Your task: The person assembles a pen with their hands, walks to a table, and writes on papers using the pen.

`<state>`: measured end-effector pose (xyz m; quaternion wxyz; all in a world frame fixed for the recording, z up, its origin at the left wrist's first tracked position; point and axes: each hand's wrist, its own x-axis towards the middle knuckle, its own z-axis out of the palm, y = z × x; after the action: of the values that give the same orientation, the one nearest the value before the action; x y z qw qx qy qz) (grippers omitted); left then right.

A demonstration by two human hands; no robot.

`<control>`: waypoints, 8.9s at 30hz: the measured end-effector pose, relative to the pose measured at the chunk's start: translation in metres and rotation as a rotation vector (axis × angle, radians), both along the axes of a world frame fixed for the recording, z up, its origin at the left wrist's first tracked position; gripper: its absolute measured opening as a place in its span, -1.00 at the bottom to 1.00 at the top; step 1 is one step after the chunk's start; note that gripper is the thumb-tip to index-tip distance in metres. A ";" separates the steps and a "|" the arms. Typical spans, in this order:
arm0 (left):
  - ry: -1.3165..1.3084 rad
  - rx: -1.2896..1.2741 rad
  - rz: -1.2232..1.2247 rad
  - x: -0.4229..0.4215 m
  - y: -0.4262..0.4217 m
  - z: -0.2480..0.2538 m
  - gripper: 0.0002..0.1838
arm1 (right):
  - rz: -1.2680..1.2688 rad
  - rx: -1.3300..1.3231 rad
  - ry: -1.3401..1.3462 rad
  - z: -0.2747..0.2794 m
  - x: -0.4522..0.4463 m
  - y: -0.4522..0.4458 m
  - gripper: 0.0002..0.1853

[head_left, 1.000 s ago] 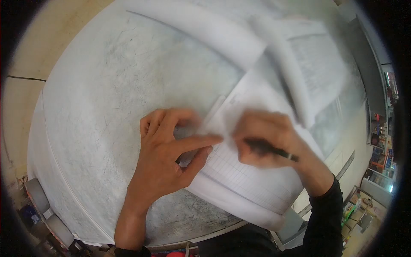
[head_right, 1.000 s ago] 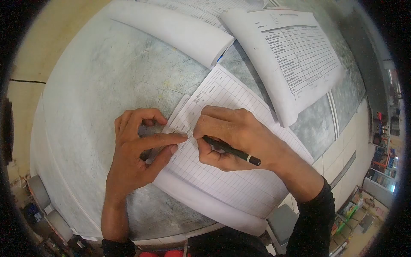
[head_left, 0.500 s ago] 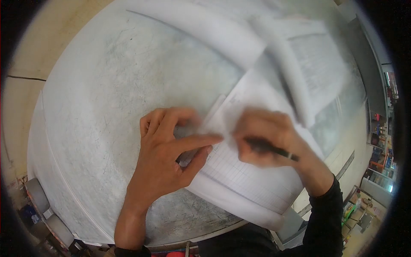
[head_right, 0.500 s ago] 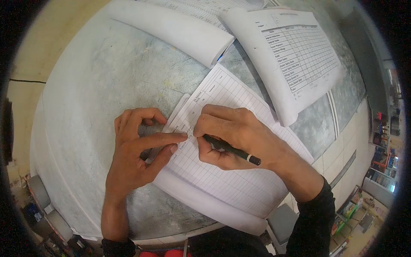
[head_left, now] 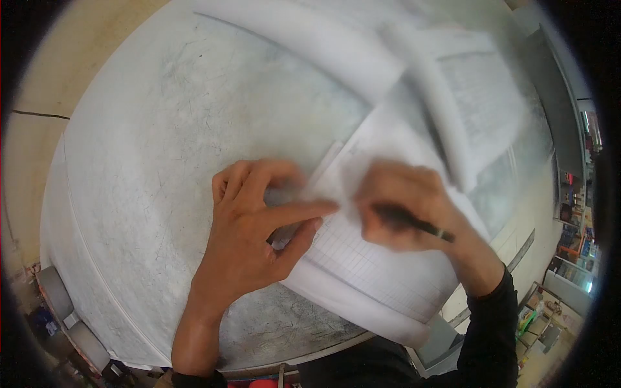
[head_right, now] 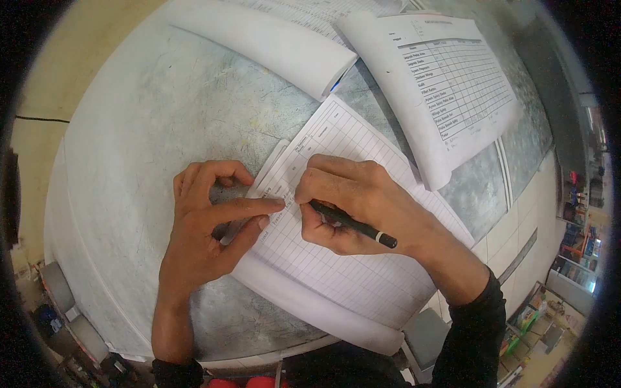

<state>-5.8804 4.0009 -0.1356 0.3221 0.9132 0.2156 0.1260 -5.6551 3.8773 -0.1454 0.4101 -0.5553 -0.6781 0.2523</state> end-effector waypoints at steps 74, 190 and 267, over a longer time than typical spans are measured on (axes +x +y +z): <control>-0.067 -0.014 -0.019 -0.003 0.004 -0.004 -0.67 | 0.019 -0.082 0.049 0.019 -0.007 -0.005 -0.85; -0.047 -0.131 -0.068 -0.007 0.012 -0.004 -0.52 | 0.127 -0.113 0.048 0.008 -0.036 -0.013 -0.75; -0.031 -0.071 -0.003 -0.001 0.005 -0.002 -0.62 | 0.056 -0.083 0.023 0.007 -0.030 -0.016 -0.75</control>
<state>-5.8818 4.0055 -0.1374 0.3579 0.8993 0.2137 0.1322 -5.6850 3.8617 -0.1387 0.3873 -0.5497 -0.6776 0.2978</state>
